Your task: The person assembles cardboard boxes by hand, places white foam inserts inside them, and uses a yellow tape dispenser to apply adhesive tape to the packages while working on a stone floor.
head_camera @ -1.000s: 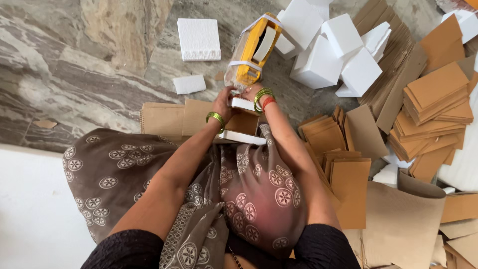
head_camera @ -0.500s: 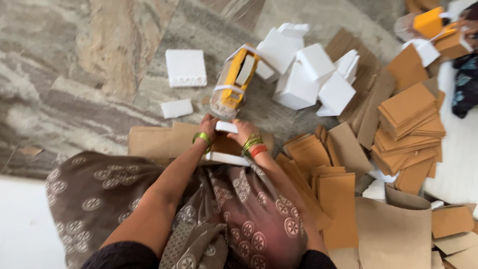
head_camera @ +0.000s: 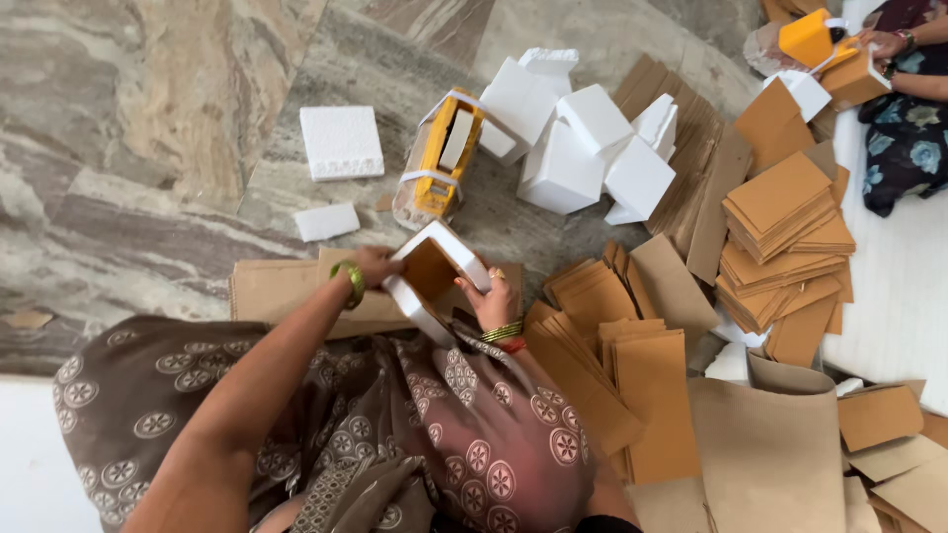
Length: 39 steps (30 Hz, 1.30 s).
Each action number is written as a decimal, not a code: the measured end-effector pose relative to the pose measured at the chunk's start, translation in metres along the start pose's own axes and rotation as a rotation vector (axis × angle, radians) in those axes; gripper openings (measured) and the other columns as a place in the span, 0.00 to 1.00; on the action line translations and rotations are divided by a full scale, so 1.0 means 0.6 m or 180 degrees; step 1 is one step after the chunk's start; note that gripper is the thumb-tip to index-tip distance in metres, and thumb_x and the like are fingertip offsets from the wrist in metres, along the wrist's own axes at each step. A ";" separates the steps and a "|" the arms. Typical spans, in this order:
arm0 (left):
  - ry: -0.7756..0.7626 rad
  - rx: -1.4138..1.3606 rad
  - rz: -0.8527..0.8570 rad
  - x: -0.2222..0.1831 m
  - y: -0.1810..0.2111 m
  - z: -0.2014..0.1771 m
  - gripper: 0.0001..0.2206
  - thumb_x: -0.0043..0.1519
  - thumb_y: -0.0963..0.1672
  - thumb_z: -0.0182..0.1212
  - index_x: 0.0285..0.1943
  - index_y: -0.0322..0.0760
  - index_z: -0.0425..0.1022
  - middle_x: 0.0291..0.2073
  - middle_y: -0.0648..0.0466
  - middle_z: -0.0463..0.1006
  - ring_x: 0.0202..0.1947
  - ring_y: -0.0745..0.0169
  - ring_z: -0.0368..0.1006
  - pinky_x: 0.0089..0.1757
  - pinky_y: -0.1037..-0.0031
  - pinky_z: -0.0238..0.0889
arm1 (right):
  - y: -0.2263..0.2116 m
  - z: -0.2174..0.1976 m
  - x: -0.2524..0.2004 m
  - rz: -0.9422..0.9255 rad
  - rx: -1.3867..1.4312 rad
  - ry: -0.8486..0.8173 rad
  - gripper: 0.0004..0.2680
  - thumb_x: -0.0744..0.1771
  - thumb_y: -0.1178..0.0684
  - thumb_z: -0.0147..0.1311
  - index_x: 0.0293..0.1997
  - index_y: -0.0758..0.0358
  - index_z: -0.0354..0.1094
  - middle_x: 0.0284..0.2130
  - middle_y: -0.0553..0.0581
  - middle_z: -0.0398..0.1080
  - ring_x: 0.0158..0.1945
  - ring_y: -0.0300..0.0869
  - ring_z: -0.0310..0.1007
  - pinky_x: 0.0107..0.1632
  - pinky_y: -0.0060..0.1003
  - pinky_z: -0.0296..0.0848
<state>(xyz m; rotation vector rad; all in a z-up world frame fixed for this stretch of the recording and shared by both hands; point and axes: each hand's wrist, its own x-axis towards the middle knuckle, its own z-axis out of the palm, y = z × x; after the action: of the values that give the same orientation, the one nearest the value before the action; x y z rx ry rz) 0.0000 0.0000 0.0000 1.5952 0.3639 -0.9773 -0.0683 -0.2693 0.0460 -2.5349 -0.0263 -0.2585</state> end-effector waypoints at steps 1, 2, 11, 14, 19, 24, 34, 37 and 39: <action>0.0302 0.0638 0.0159 0.003 0.010 -0.010 0.24 0.56 0.51 0.65 0.61 0.45 0.78 0.45 0.46 0.85 0.44 0.48 0.82 0.45 0.60 0.77 | 0.013 -0.004 0.006 0.0220 -0.0191 -0.0731 0.20 0.63 0.37 0.68 0.44 0.67 0.71 0.30 0.67 0.76 0.32 0.54 0.78 0.36 0.45 0.75; 0.0601 0.1279 0.0313 0.011 0.024 -0.019 0.22 0.56 0.50 0.66 0.59 0.45 0.81 0.44 0.45 0.86 0.44 0.49 0.83 0.46 0.61 0.76 | 0.031 -0.010 0.018 0.0437 -0.0388 -0.1461 0.22 0.62 0.37 0.69 0.48 0.68 0.70 0.31 0.69 0.75 0.33 0.57 0.77 0.39 0.46 0.75; 0.1046 0.2495 0.1351 0.065 0.064 0.007 0.18 0.52 0.44 0.64 0.53 0.51 0.84 0.46 0.43 0.82 0.48 0.41 0.78 0.53 0.60 0.71 | 0.094 0.063 0.293 0.0459 0.0973 -0.1277 0.05 0.70 0.56 0.59 0.50 0.61 0.79 0.35 0.54 0.79 0.33 0.32 0.71 0.37 0.32 0.73; 0.0979 0.2391 0.1407 0.045 0.081 -0.010 0.19 0.50 0.45 0.67 0.53 0.50 0.83 0.46 0.43 0.82 0.48 0.44 0.78 0.54 0.62 0.70 | 0.092 0.145 0.351 0.1196 0.2161 -0.1378 0.06 0.68 0.56 0.58 0.47 0.61 0.78 0.30 0.48 0.74 0.28 0.31 0.71 0.32 0.31 0.78; 0.0827 0.2016 0.1326 0.003 0.079 -0.022 0.20 0.49 0.48 0.68 0.53 0.54 0.82 0.48 0.45 0.81 0.48 0.44 0.77 0.52 0.60 0.69 | 0.073 0.178 0.359 0.2088 0.2137 -0.1567 0.07 0.65 0.50 0.62 0.42 0.61 0.77 0.30 0.47 0.75 0.27 0.33 0.70 0.29 0.30 0.74; 0.0734 0.1587 0.2027 0.052 0.062 -0.022 0.20 0.47 0.47 0.66 0.51 0.48 0.83 0.48 0.44 0.82 0.48 0.46 0.79 0.53 0.63 0.70 | 0.007 0.104 0.271 0.1867 0.2954 -0.1060 0.06 0.67 0.54 0.63 0.44 0.63 0.75 0.36 0.53 0.76 0.38 0.35 0.74 0.37 0.29 0.74; 0.0620 0.1857 0.1781 0.101 0.100 0.010 0.20 0.49 0.46 0.67 0.53 0.46 0.82 0.45 0.40 0.82 0.47 0.43 0.78 0.52 0.63 0.71 | -0.064 0.027 0.060 0.2036 0.3261 -0.1196 0.14 0.68 0.65 0.46 0.61 0.64 0.61 0.35 0.56 0.74 0.36 0.43 0.79 0.44 0.42 0.84; 0.0775 0.1876 0.1835 0.109 0.103 0.021 0.21 0.48 0.46 0.68 0.53 0.44 0.82 0.43 0.40 0.82 0.47 0.42 0.78 0.53 0.63 0.70 | -0.068 0.033 0.056 0.1785 0.2801 -0.0884 0.15 0.68 0.67 0.46 0.62 0.62 0.54 0.33 0.59 0.73 0.32 0.42 0.78 0.39 0.41 0.83; 0.0759 0.1818 0.1713 0.113 0.104 0.028 0.20 0.48 0.46 0.68 0.51 0.44 0.83 0.44 0.38 0.81 0.48 0.41 0.77 0.52 0.63 0.71 | -0.069 0.033 0.049 0.1669 0.2660 -0.0958 0.13 0.68 0.67 0.44 0.58 0.64 0.56 0.33 0.60 0.73 0.31 0.43 0.78 0.37 0.41 0.84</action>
<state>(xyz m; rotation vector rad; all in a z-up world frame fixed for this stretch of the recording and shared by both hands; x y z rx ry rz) 0.0776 -0.0511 -0.0093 2.1818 -0.2110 -0.4881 -0.0389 -0.2252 0.0588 -1.6472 0.3377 0.2939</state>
